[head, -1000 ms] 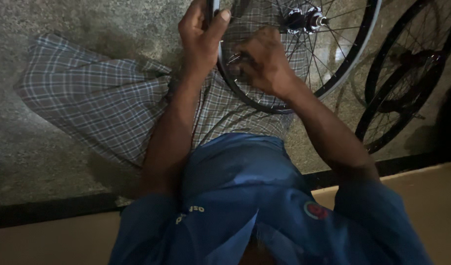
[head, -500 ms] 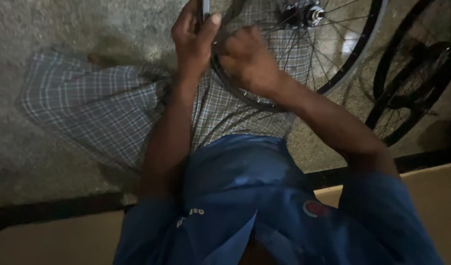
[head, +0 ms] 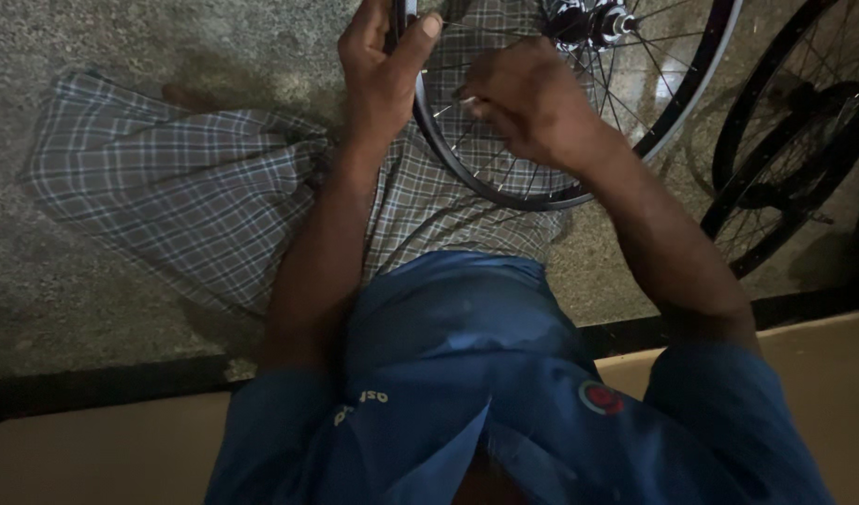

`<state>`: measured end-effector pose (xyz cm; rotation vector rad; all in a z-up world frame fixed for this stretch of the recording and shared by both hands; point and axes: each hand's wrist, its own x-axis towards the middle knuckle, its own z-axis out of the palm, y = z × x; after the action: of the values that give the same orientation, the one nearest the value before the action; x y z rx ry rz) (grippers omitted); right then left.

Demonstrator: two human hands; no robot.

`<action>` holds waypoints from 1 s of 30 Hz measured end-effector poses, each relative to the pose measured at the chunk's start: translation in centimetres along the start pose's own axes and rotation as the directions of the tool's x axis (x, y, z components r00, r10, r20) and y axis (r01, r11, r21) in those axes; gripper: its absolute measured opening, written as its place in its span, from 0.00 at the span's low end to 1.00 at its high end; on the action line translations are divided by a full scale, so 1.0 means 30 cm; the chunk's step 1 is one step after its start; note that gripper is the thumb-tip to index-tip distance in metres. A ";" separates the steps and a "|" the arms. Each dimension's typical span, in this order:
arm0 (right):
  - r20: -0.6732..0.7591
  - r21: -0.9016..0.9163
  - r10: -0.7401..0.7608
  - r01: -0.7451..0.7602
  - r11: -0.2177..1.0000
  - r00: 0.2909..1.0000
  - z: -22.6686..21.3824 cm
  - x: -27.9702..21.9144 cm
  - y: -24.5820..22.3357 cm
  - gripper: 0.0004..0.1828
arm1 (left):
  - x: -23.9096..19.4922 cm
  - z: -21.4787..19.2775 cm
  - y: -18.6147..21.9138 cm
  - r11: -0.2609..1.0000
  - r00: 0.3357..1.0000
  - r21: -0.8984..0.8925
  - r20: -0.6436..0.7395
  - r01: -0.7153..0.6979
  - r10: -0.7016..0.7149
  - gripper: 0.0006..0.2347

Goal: The person sits on the floor and uses a spoke wrench to tighten the nipples on a bicycle wheel. They rotate the wheel periodically to access different spokes and continue the tightening process.

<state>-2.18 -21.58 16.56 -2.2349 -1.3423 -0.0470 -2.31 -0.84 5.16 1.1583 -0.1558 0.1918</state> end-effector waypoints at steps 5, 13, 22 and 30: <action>0.045 -0.081 0.126 -0.122 0.989 0.991 0.101 0.029 -0.009 0.07 | 0.002 -0.003 -0.010 0.998 0.998 -0.025 -0.038 0.058 -0.059 0.10; 0.089 -0.228 0.018 0.003 0.974 0.996 0.151 0.023 -0.023 0.07 | 0.039 -0.068 -0.086 0.995 0.994 -0.037 -0.051 0.095 -0.097 0.10; 0.186 -0.073 0.047 -0.034 0.997 0.981 0.106 -0.016 0.008 0.06 | 0.042 -0.114 -0.190 0.998 0.998 -0.007 -0.026 -0.061 0.061 0.08; -0.074 -0.161 0.151 -0.162 0.974 0.986 0.160 -0.020 -0.017 0.10 | 0.021 -0.095 -0.155 1.000 0.998 -0.004 -0.066 0.009 -0.009 0.08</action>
<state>-4.04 -19.72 12.48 -2.4512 -1.1631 -0.1758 -0.57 0.01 0.03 1.1475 -0.0925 0.2216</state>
